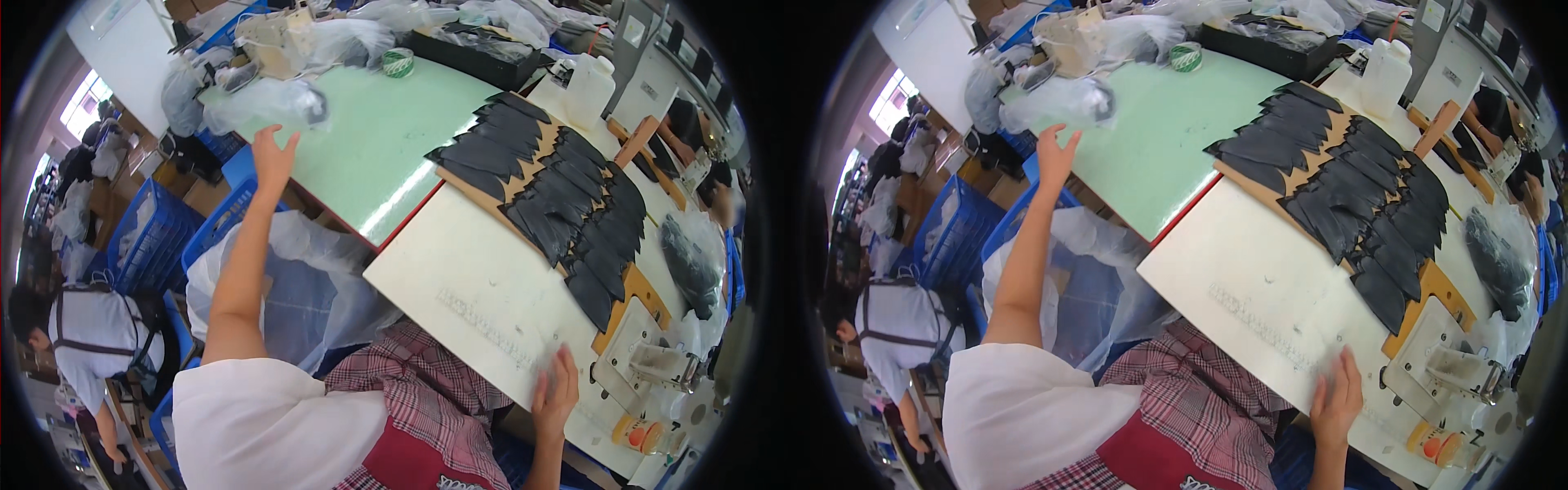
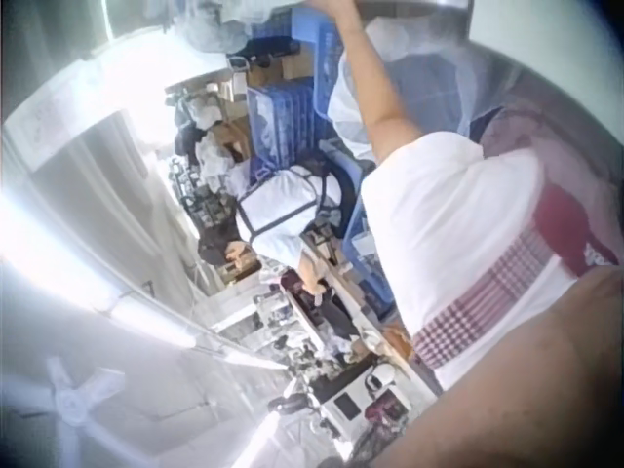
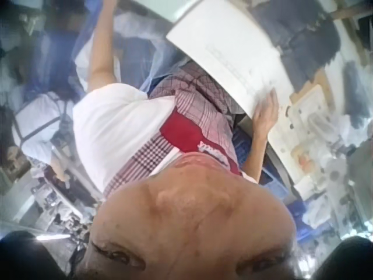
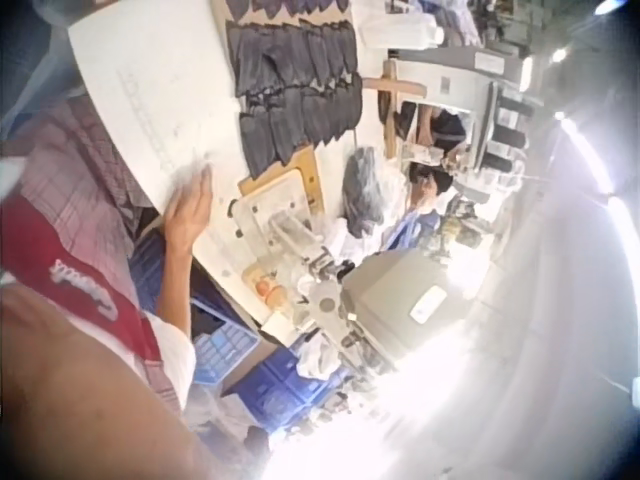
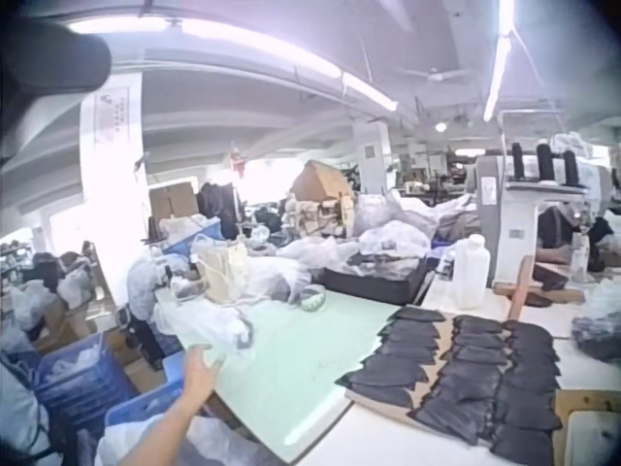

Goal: The person applies liquid adhesive from a plastic bottle to the edges of black semi-circular fabric pieces. They pick up each piece, apply the liquid along the curved edge, and place it back on a stack. The person also handles a plastic bag containing additional pieces.

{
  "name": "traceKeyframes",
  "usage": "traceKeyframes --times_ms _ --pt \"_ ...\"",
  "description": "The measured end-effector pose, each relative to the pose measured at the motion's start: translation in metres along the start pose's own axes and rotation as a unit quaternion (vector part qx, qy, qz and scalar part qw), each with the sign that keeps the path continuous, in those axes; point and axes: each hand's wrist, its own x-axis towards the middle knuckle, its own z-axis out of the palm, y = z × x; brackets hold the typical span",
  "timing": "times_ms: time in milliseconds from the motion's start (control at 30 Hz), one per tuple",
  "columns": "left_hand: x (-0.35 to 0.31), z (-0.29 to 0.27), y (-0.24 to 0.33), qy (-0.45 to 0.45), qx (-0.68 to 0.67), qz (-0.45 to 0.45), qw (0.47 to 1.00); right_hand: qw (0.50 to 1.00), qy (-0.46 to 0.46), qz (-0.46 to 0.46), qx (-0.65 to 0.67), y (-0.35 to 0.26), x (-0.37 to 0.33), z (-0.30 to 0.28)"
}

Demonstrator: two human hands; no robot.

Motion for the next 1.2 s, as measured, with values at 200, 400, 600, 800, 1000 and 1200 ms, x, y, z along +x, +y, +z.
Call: traceKeyframes --times_ms 200,400,600,800,1000,1200 --pt "0.070 0.017 -0.017 -0.102 0.053 -0.042 0.992 1.000 -0.024 0.010 0.000 0.001 -0.005 0.006" --pt "0.086 0.029 -0.083 0.121 0.383 0.187 0.897 0.995 -0.005 0.100 0.019 -0.011 0.009 0.017" --pt "0.097 0.062 -0.074 -0.245 0.182 0.047 0.951 0.996 -0.016 0.077 0.033 -0.015 0.020 0.021" --pt "0.005 0.105 0.134 -0.355 -0.305 -0.010 0.884 0.996 -0.027 0.064 0.049 -0.026 0.014 0.026" --pt "-0.002 0.031 0.199 -0.339 -0.251 0.098 0.901 0.997 -0.015 0.040 0.057 -0.027 0.001 0.027" --pt "-0.013 0.041 0.114 -0.089 -0.034 0.196 0.976 0.976 -0.022 0.090 0.199 -0.030 -0.001 0.025"
